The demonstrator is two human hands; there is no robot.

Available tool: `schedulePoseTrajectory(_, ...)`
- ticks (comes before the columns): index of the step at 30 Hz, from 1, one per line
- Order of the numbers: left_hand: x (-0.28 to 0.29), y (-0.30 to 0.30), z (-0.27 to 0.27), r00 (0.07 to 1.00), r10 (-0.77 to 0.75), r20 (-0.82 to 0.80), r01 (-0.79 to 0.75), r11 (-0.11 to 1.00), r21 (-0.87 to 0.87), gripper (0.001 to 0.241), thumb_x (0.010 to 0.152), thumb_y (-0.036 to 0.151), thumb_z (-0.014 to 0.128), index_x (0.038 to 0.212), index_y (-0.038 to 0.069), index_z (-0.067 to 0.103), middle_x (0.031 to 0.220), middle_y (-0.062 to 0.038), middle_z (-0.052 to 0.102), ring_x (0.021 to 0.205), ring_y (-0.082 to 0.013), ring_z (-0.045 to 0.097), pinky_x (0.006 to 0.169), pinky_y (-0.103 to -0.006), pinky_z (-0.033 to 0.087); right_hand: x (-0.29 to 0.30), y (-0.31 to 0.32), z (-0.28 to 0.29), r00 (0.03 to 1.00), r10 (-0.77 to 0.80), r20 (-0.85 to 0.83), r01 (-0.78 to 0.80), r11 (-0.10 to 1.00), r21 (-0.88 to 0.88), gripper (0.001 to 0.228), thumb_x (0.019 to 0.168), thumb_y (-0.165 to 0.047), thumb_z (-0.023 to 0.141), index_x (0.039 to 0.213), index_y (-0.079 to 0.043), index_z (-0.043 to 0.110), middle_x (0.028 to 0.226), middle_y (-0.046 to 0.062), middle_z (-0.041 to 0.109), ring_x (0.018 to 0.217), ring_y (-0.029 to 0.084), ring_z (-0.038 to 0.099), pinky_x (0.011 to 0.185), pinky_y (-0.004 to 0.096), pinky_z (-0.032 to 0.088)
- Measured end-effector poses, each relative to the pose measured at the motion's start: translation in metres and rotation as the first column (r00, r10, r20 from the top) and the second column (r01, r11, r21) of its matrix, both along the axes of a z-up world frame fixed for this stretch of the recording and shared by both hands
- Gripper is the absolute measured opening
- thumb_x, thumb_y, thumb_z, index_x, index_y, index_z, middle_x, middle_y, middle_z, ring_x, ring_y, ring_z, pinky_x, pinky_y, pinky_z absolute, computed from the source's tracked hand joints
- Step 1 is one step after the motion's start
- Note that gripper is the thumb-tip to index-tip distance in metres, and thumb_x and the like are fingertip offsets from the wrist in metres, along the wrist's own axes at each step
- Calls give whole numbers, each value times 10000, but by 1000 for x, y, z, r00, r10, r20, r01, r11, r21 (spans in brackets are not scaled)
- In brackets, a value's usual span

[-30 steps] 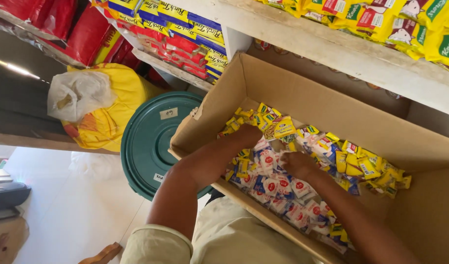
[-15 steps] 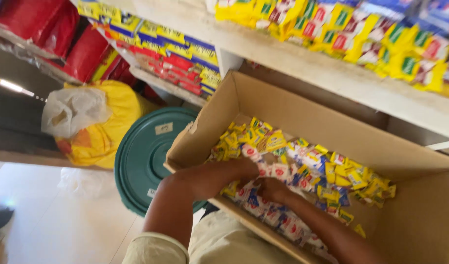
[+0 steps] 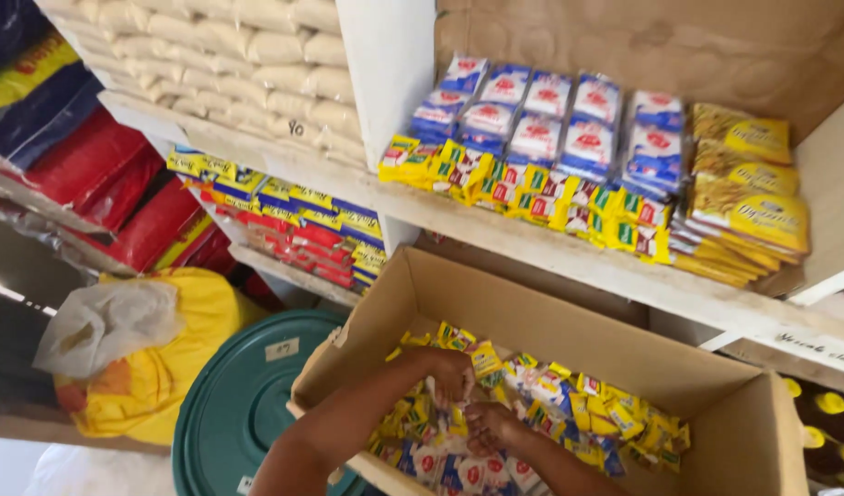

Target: The recorder is stocking and organizing small seasoning or bouillon packets from a box onto retail grocery shelves.

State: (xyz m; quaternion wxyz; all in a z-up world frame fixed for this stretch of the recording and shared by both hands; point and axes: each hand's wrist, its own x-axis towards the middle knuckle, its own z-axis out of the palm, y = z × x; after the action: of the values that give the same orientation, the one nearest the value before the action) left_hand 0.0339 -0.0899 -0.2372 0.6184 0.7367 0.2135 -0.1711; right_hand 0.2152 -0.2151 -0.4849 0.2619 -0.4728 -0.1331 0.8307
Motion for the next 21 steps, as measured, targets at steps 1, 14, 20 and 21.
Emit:
schedulePoseTrajectory(1, -16, 23, -25, 1000, -8, 10, 8, 1000, -22, 148, 811, 76, 773, 943, 28, 727, 849, -98, 745, 731, -190, 734, 627, -330, 601, -4, 1, 50, 1000, -4, 8, 4, 1000, 15, 328, 997, -391, 633, 965, -71, 571, 758, 100, 614, 577, 292, 671, 460, 422, 497)
schedulePoseTrajectory(14, -34, 45, 32, 794, 381, 473, -417, 908, -32, 151, 802, 83, 824, 891, -10, 744, 918, -80, 769, 810, -107, 723, 772, -264, 600, 23, 51, 234, 994, -103, -28, 106, 950, 293, 283, 949, -267, 614, 1194, -132, 653, 911, 1, 710, 757, 126, 662, 669, 292, 528)
schedulePoseTrajectory(20, -46, 29, 26, 575, 714, 400, -656, 694, -296, 256, 792, 102, 867, 972, 28, 701, 904, -72, 752, 783, -122, 717, 725, -276, 591, 20, 64, 272, 984, -119, 132, 43, 881, 471, 207, 925, -163, 705, 1107, -69, 675, 808, 3, 671, 647, 97, 615, 582, 262, 521)
schedulePoseTrajectory(21, -46, 28, 24, 512, 787, 344, -695, 615, -373, 305, 773, 76, 869, 1010, 39, 679, 912, -60, 745, 784, -121, 723, 717, -283, 598, 20, 66, 277, 970, -133, 201, 8, 853, 522, 210, 921, -159, 718, 1102, -59, 683, 786, 13, 663, 618, 100, 610, 572, 259, 524)
